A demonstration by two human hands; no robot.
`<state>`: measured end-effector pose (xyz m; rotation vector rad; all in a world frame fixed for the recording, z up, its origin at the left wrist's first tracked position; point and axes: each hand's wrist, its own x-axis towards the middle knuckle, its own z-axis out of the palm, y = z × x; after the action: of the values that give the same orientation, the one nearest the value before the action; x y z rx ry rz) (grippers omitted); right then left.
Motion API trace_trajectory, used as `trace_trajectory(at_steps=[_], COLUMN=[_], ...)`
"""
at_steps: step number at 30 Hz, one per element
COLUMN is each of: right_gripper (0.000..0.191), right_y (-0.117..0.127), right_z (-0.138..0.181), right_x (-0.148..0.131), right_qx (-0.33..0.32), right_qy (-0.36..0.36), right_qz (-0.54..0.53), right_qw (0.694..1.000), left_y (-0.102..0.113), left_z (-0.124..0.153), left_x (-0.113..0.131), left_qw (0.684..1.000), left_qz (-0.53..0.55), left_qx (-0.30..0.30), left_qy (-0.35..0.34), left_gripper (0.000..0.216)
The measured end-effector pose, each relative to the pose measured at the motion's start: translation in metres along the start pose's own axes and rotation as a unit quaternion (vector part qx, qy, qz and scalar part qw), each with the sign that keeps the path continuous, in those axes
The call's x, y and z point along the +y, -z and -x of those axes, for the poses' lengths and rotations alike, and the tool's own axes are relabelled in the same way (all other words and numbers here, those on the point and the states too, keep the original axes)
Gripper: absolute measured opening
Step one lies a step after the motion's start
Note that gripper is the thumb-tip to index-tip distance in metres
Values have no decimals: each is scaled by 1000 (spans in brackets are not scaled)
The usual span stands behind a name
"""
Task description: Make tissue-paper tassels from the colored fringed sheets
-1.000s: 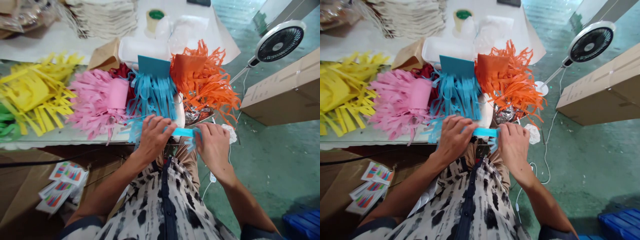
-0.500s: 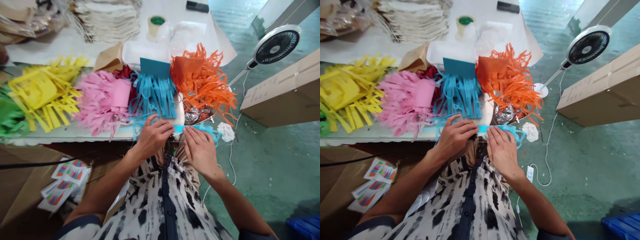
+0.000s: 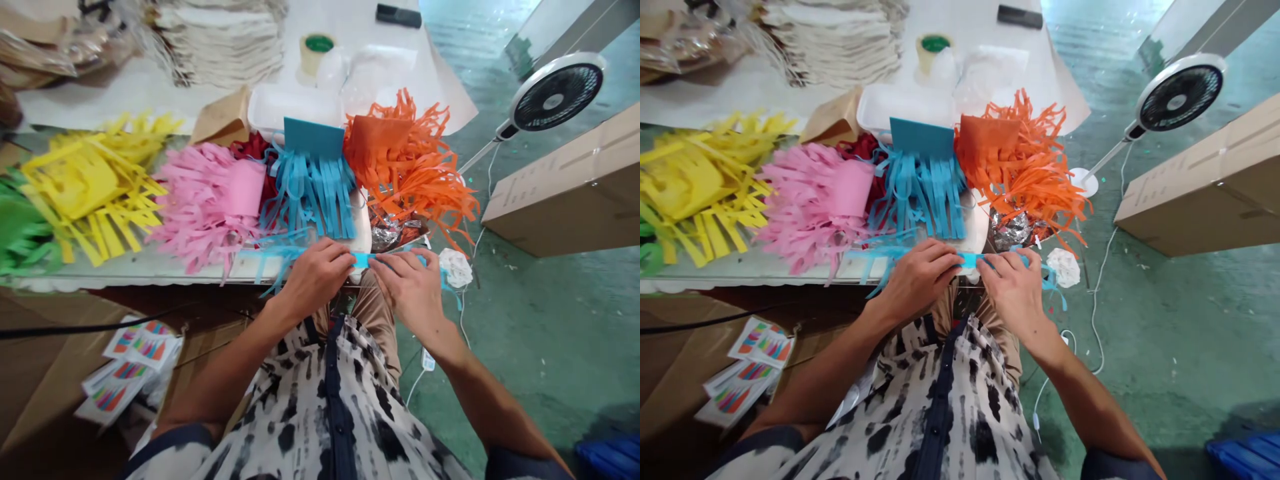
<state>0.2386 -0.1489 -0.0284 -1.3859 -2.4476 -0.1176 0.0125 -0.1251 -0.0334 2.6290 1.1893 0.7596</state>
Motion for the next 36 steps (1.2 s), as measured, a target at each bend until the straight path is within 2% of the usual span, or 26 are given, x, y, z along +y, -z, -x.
trace_trajectory(at_steps=[4, 9, 15, 19, 24, 27, 32, 36], right_gripper=[18, 17, 26, 29, 27, 27, 26, 26], right_y=[0, -3, -8, -8, 1, 5, 4, 3], right_z=[-3, -8, -12, -21, -38, -44, -45, -41], right_x=[-2, 0, 9, 11, 13, 15, 17, 11], right_qx=[10, -18, -52, -101, -185, -214, -205, -146], right_qy=[2, -11, -60, -78, -65, -55, -34, -47], right_qz=[19, 20, 44, 70, 98, 97, 94, 120], right_qw=[1000, 1000, 996, 989, 976, 971, 974, 981], left_y=[-5, -1, 5, 8, 9, 10, 16, 19], left_z=[1, 0, 5, 4, -3, -5, -12, -19], left_x=[-8, -9, -13, -16, -18, -19, -19, -14], left_qw=[1000, 1000, 998, 991, 986, 985, 983, 978], left_qz=[-13, -1, -9, -63, -99, -103, -122, -159], left_qx=[9, 1, -5, -22, -59, -64, -92, -96], left_qy=[-8, -2, 67, 117, 122, 119, 104, 93], left_gripper=[18, 13, 17, 20, 20, 20, 21, 20])
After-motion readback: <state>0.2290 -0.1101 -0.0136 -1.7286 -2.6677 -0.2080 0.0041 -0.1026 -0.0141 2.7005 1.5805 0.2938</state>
